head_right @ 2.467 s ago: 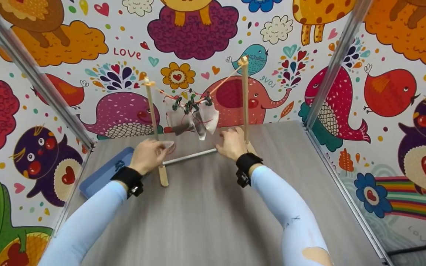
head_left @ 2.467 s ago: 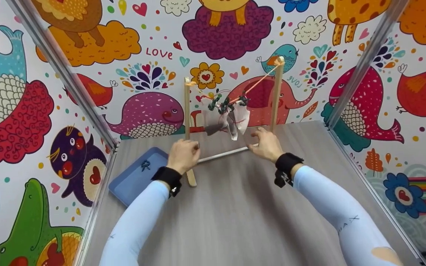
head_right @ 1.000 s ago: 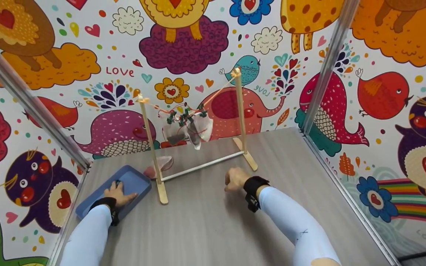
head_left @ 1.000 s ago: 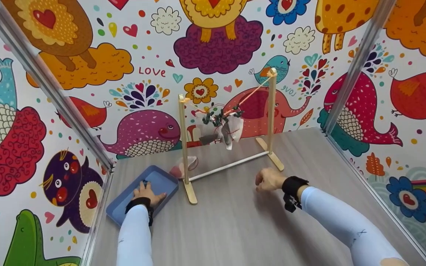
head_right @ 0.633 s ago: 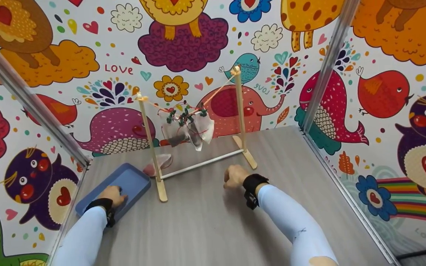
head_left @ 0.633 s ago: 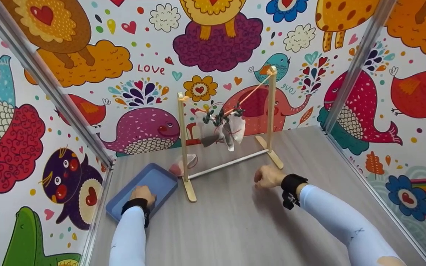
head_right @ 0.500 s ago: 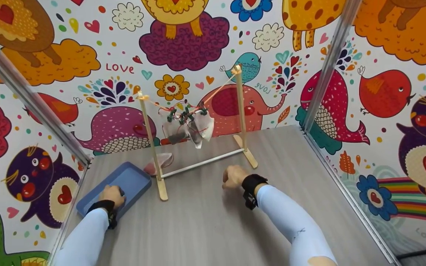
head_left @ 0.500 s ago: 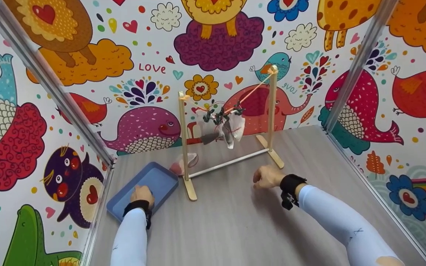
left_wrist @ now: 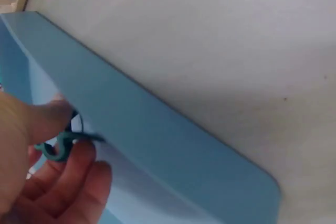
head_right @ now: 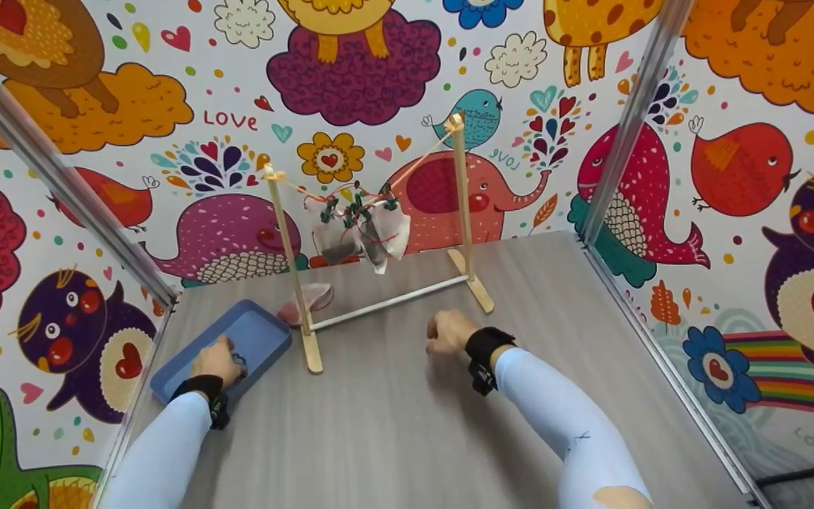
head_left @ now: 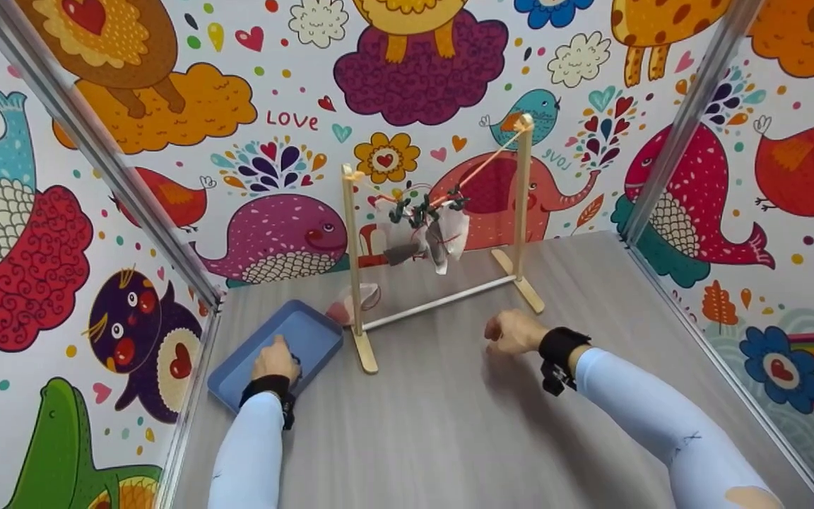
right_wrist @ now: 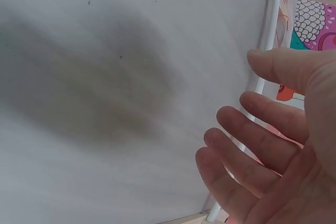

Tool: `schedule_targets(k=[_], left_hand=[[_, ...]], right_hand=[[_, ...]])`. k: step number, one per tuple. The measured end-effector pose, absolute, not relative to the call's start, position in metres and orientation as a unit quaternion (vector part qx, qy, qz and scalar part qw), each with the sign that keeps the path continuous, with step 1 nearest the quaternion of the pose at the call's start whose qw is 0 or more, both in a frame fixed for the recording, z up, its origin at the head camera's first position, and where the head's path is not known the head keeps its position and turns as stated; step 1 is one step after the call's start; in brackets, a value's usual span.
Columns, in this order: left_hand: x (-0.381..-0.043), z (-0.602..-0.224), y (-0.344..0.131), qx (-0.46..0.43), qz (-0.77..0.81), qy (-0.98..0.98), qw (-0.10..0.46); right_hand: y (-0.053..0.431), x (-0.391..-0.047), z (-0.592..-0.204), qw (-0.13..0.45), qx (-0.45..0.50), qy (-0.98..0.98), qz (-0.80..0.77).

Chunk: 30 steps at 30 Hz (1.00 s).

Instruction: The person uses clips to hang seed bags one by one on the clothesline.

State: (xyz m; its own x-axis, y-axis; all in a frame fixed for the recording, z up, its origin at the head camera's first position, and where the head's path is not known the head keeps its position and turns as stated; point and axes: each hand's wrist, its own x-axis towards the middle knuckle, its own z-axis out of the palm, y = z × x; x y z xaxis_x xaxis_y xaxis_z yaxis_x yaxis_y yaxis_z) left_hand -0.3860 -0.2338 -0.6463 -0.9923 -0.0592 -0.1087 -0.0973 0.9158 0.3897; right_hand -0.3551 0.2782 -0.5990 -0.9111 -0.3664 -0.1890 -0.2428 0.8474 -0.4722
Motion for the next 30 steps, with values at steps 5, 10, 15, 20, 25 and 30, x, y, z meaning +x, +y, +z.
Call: schedule_targets(k=[5,10,15,20,25,30], left_hand=[[-0.393,-0.627,-0.223,0.000,0.217,0.976,0.007],[-0.397,-0.600,-0.190,0.030,0.264,0.961,-0.072],[-0.391,-0.574,-0.143,0.076,0.361,0.924,-0.098],[-0.380,-0.566,-0.097,0.080,0.502,0.861,0.001],[-0.368,-0.564,-0.058,0.045,0.630,0.769,0.099],[-0.359,-0.561,-0.036,0.029,0.693,0.705,0.144]], right_hand=[[0.274,-0.358,-0.594,0.115,-0.168,0.947,-0.249],[0.264,-0.359,-0.589,0.071,-0.176,0.942,-0.279],[0.249,-0.357,-0.578,0.027,-0.199,0.932,-0.303],[0.230,-0.352,-0.565,-0.008,-0.224,0.927,-0.302],[0.212,-0.352,-0.559,-0.037,-0.250,0.926,-0.280],[0.203,-0.352,-0.561,-0.083,-0.288,0.916,-0.265]])
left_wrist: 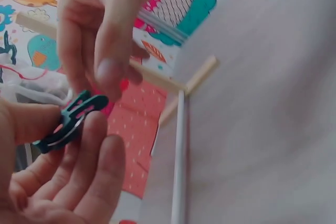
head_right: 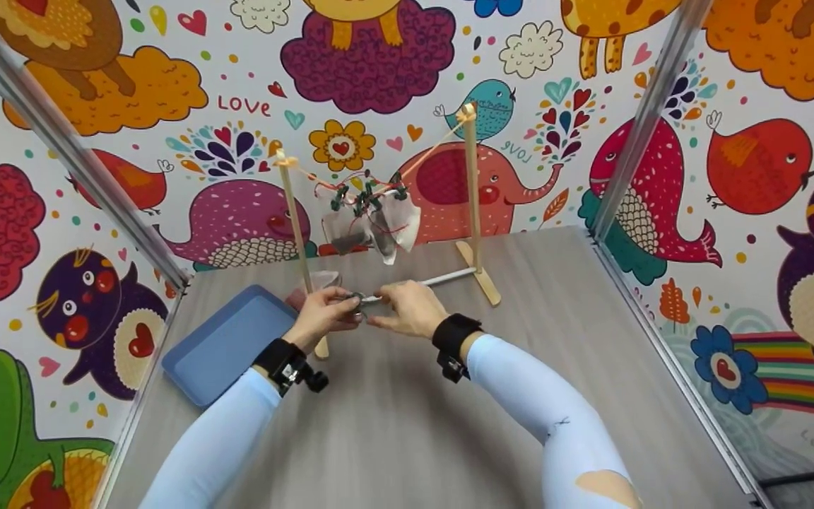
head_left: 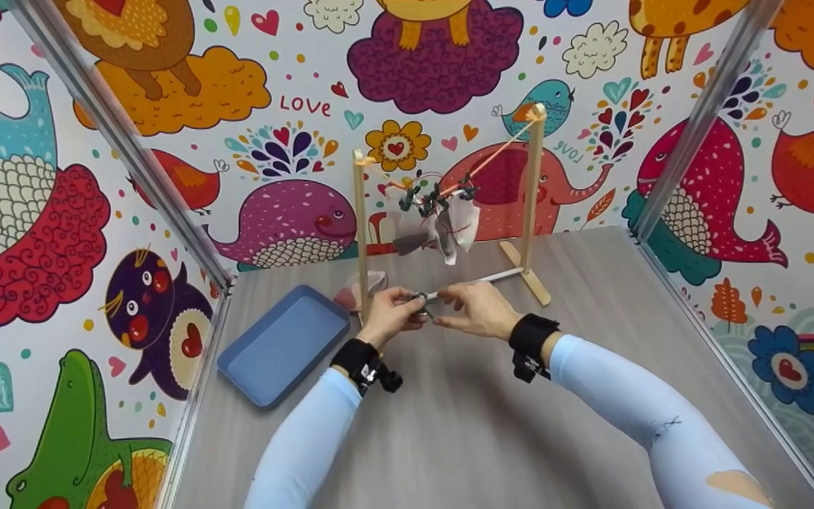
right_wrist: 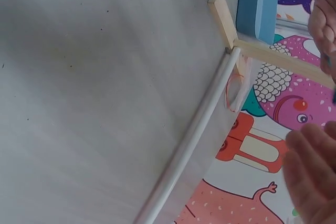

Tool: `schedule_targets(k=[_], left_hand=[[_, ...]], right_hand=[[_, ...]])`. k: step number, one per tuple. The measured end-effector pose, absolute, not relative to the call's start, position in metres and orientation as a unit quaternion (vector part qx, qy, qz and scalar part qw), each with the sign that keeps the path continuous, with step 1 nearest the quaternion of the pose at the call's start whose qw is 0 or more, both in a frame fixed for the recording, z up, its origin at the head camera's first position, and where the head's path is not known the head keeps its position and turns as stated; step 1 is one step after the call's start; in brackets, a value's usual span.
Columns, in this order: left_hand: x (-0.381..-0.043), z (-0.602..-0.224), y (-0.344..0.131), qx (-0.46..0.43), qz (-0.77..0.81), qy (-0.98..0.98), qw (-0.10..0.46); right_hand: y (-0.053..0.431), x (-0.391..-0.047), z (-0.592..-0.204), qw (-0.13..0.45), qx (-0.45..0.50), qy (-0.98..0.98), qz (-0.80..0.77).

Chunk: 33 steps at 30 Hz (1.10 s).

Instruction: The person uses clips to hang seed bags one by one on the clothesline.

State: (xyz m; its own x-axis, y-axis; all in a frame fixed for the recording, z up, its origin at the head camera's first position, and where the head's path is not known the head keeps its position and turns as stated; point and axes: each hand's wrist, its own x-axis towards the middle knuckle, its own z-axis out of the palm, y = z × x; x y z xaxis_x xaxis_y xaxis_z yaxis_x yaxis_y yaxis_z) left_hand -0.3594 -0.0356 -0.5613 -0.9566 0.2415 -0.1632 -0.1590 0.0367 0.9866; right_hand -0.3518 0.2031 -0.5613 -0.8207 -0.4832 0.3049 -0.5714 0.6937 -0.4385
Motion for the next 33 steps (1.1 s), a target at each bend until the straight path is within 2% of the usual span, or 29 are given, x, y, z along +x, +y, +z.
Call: schedule_targets(k=[5,8,9,14,16,17,20,23,28,30,33], left_hand=[[-0.359,-0.560,-0.032,0.021,0.702,0.694,0.162],[-0.360,-0.565,-0.039,0.034,0.675,0.726,0.132],[-0.361,-0.567,-0.044,0.039,0.659,0.743,0.107],[-0.384,-0.575,-0.087,0.041,0.495,0.862,-0.105],[-0.397,-0.579,-0.103,0.023,0.425,0.891,-0.158],[-0.401,-0.581,-0.110,0.014,0.398,0.903,-0.162],[-0.414,-0.588,-0.122,-0.003,0.320,0.939,-0.128],[-0.424,-0.599,-0.123,0.018,0.253,0.966,-0.056],[-0.432,-0.621,-0.118,0.049,0.226,0.970,0.069],[-0.433,-0.627,-0.118,0.034,0.228,0.968,0.101],[-0.436,-0.635,-0.118,0.027,0.226,0.967,0.113]], right_hand=[[0.204,-0.353,-0.566,0.148,0.335,-0.898,0.243],[0.206,-0.353,-0.570,0.171,0.350,-0.893,0.227],[0.207,-0.353,-0.571,0.174,0.352,-0.892,0.223],[0.222,-0.353,-0.577,0.179,0.359,-0.889,0.220],[0.230,-0.353,-0.580,0.171,0.359,-0.890,0.223],[0.234,-0.353,-0.582,0.165,0.356,-0.893,0.223],[0.248,-0.354,-0.586,0.145,0.339,-0.904,0.217],[0.261,-0.355,-0.589,0.148,0.322,-0.913,0.202],[0.274,-0.356,-0.594,0.157,0.326,-0.915,0.178],[0.275,-0.357,-0.595,0.144,0.331,-0.917,0.172],[0.278,-0.357,-0.594,0.112,0.323,-0.923,0.177]])
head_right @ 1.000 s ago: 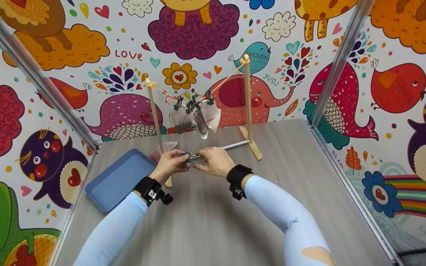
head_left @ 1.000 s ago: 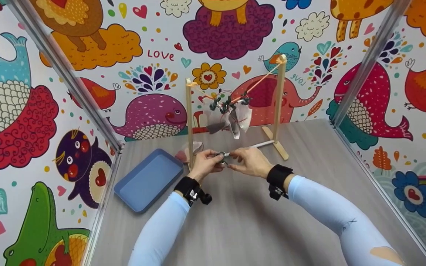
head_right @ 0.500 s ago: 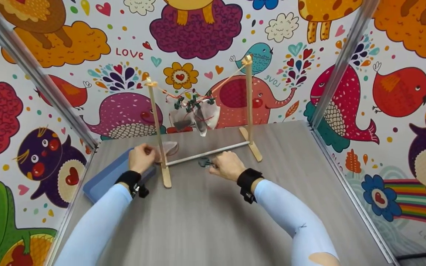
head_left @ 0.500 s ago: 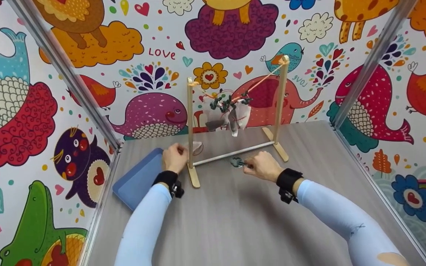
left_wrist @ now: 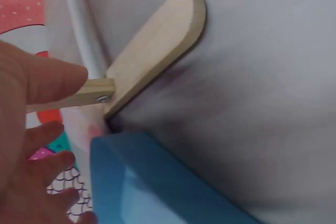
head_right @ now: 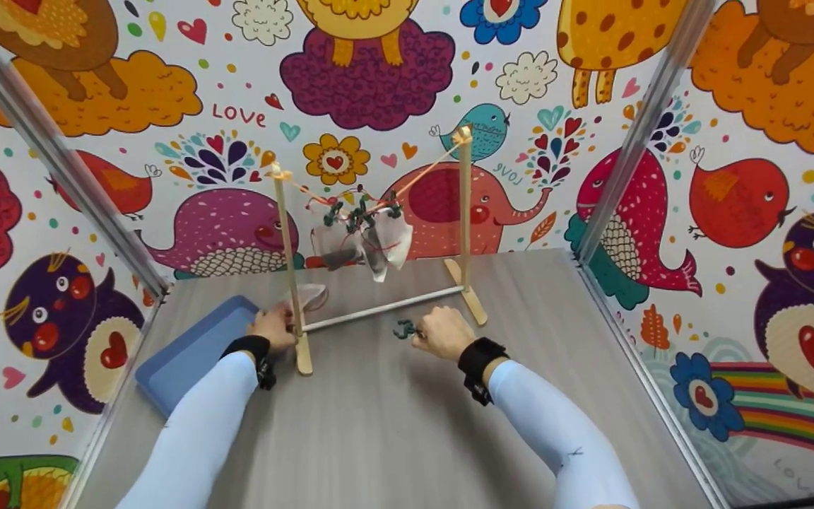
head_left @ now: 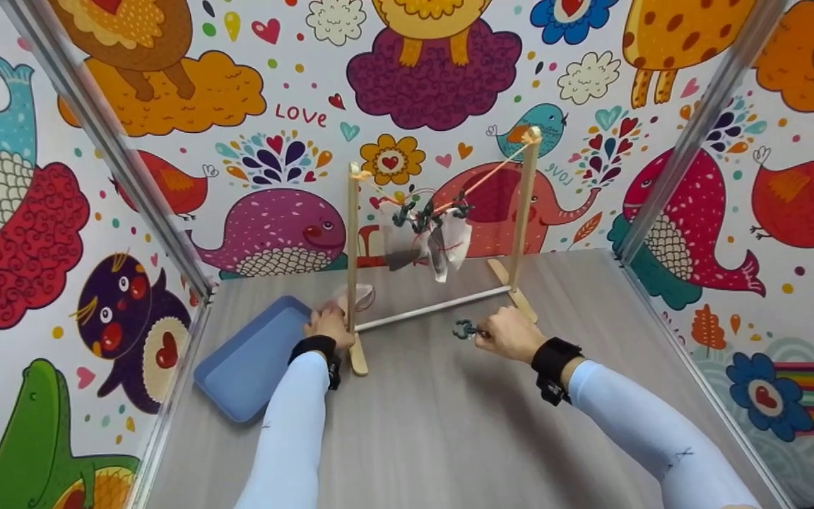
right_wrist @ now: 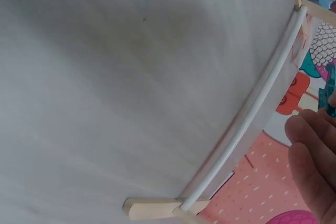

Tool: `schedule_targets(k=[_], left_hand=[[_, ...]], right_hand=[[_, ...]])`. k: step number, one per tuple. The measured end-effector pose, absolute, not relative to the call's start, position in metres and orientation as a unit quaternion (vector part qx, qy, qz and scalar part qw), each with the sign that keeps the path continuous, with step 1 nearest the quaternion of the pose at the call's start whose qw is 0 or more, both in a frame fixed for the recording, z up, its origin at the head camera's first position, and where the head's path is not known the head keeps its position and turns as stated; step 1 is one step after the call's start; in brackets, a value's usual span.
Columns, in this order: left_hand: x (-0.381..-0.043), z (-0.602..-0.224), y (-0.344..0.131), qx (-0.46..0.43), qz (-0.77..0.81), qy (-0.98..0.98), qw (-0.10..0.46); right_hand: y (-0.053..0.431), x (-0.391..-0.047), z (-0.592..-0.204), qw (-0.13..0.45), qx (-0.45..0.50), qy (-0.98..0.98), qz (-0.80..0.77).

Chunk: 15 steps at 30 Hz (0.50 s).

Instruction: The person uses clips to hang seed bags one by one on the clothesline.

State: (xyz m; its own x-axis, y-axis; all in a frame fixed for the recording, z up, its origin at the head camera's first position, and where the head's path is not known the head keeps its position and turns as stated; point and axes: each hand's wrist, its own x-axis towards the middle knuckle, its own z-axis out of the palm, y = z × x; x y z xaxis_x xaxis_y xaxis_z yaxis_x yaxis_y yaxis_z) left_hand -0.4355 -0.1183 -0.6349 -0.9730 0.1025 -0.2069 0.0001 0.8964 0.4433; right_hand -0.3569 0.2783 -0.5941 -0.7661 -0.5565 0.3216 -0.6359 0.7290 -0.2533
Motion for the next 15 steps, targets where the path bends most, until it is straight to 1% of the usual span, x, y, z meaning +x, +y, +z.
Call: schedule_targets(k=[3,6,10,15], left_hand=[[-0.439,-0.642,-0.119,0.032,0.222,0.968,0.113],[-0.442,-0.647,-0.117,0.018,0.225,0.966,0.123],[-0.443,-0.650,-0.113,0.005,0.227,0.966,0.127],[-0.439,-0.655,-0.113,0.030,0.214,0.968,0.127]], right_hand=[[0.282,-0.356,-0.596,0.086,0.308,-0.930,0.181],[0.290,-0.355,-0.599,0.065,0.307,-0.933,0.176],[0.302,-0.355,-0.605,0.059,0.310,-0.935,0.161],[0.311,-0.355,-0.607,0.054,0.291,-0.945,0.139]])
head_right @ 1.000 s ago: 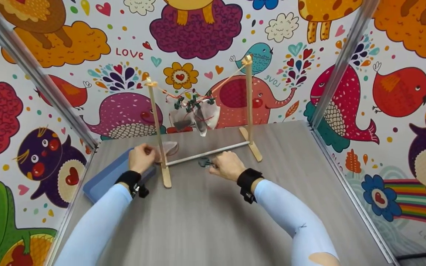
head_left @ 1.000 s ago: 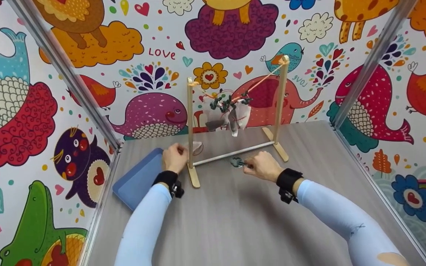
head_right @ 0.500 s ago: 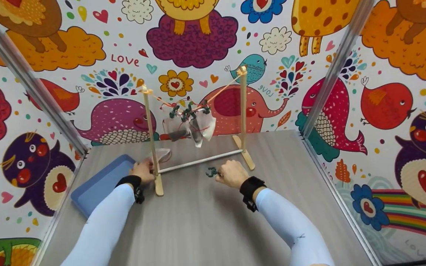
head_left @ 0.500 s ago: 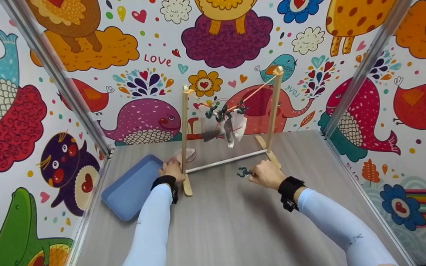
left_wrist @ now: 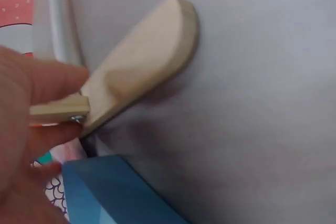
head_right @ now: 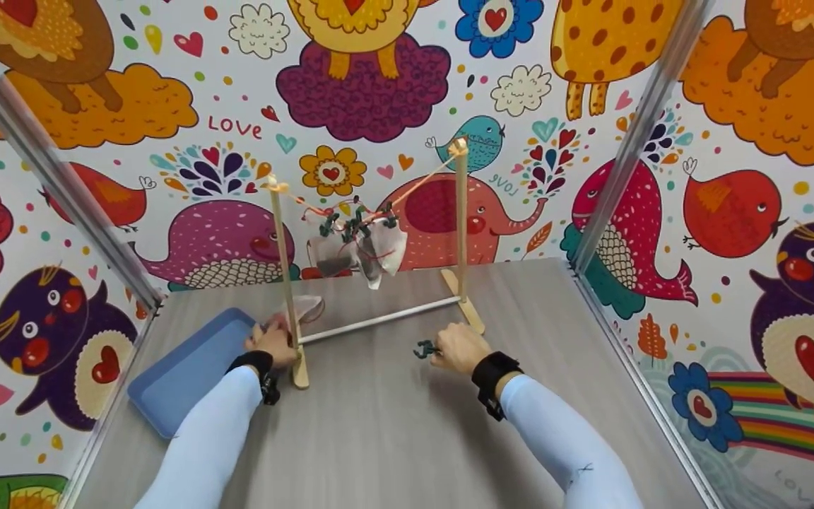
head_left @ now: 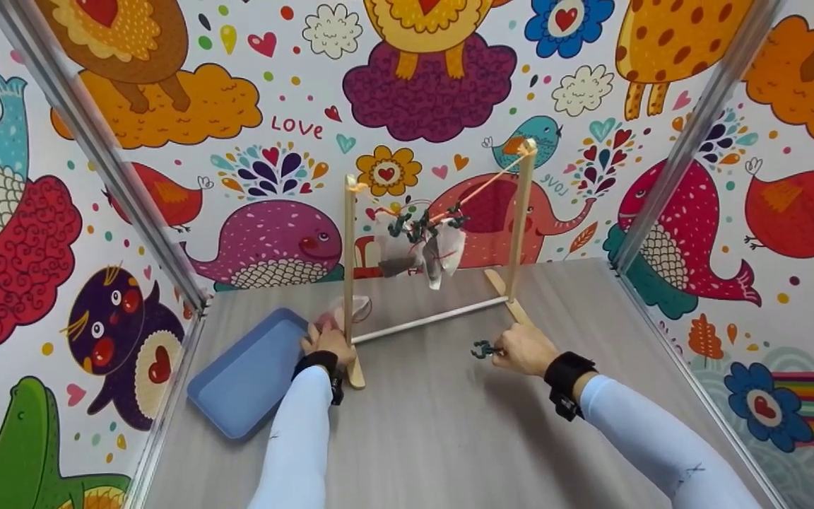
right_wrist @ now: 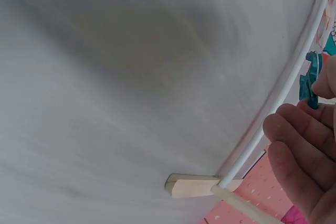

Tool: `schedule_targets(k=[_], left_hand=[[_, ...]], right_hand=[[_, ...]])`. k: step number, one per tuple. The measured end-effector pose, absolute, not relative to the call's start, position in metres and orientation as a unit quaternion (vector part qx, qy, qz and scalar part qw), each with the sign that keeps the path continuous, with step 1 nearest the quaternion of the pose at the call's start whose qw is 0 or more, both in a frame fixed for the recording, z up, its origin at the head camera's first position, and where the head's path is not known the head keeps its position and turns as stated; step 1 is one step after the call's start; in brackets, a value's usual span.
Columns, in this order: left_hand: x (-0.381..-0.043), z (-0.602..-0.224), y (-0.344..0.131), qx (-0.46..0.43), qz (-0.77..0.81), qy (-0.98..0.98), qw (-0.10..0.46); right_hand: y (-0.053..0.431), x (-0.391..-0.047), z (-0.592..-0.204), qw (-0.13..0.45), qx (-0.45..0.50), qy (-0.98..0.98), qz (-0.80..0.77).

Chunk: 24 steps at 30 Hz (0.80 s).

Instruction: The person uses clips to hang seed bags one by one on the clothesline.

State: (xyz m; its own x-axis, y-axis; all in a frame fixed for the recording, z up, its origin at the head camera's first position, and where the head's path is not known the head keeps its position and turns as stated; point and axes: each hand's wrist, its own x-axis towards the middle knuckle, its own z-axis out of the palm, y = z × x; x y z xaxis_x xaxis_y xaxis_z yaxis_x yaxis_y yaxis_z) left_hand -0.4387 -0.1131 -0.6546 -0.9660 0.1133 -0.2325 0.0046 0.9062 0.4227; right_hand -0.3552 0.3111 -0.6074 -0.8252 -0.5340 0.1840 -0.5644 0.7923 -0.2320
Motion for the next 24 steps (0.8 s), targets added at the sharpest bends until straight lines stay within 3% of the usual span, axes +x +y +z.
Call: schedule_targets(k=[8,19,22,24], left_hand=[[-0.444,-0.657,-0.117,0.043,0.229,0.966,0.114],[-0.456,-0.647,-0.140,0.064,0.402,0.895,-0.180],[-0.441,-0.637,-0.144,0.021,0.408,0.881,-0.239],[-0.419,-0.612,-0.141,-0.019,0.405,0.886,-0.224]], right_hand=[[0.316,-0.354,-0.610,0.066,0.303,-0.943,0.120],[0.303,-0.352,-0.616,0.072,0.308,-0.939,0.137],[0.296,-0.354,-0.614,0.075,0.321,-0.934,0.138],[0.292,-0.355,-0.612,0.071,0.326,-0.932,0.141]])
